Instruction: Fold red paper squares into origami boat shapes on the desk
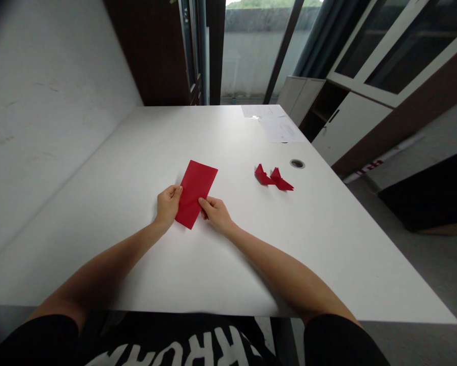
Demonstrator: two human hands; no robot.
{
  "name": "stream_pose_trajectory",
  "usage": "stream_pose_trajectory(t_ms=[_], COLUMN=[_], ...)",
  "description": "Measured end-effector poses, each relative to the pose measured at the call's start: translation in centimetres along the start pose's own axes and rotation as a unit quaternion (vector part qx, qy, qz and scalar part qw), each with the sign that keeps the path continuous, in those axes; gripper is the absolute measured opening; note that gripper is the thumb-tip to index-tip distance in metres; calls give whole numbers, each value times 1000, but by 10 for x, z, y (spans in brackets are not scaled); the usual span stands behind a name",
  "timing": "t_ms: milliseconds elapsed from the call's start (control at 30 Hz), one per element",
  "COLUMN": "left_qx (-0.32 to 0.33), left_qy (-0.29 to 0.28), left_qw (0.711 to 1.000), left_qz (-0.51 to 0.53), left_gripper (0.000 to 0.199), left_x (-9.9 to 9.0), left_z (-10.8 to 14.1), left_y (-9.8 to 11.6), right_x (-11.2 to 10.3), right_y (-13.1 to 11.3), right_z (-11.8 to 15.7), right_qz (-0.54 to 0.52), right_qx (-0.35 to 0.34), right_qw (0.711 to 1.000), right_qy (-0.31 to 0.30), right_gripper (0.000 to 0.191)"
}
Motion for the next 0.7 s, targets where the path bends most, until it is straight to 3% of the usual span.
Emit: stream_pose_trajectory(t_ms=[367, 700], left_qx=[31, 27], left_qy=[-32, -44], left_qw=[996, 995], left_qz=[-77, -84], left_gripper=[32, 31], left_x=[4, 4], left_z=[16, 17], left_y=[3, 5], right_x=[-34, -47], right_y=[1, -5], right_z=[-20, -25], right_qz=[22, 90], right_qx=[-61, -108], right_qw=[984, 963], right_qy=[168, 230], right_gripper=[53, 57])
Point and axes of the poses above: each hand's wrist, its own z-axis away from the middle knuckle, its own x-axis out of the palm, y = z × x, the point moved 1 cm from there along -z, towards the middle knuckle, and after that the axes turned 15 degrees about -x, right-handed, at the moved point
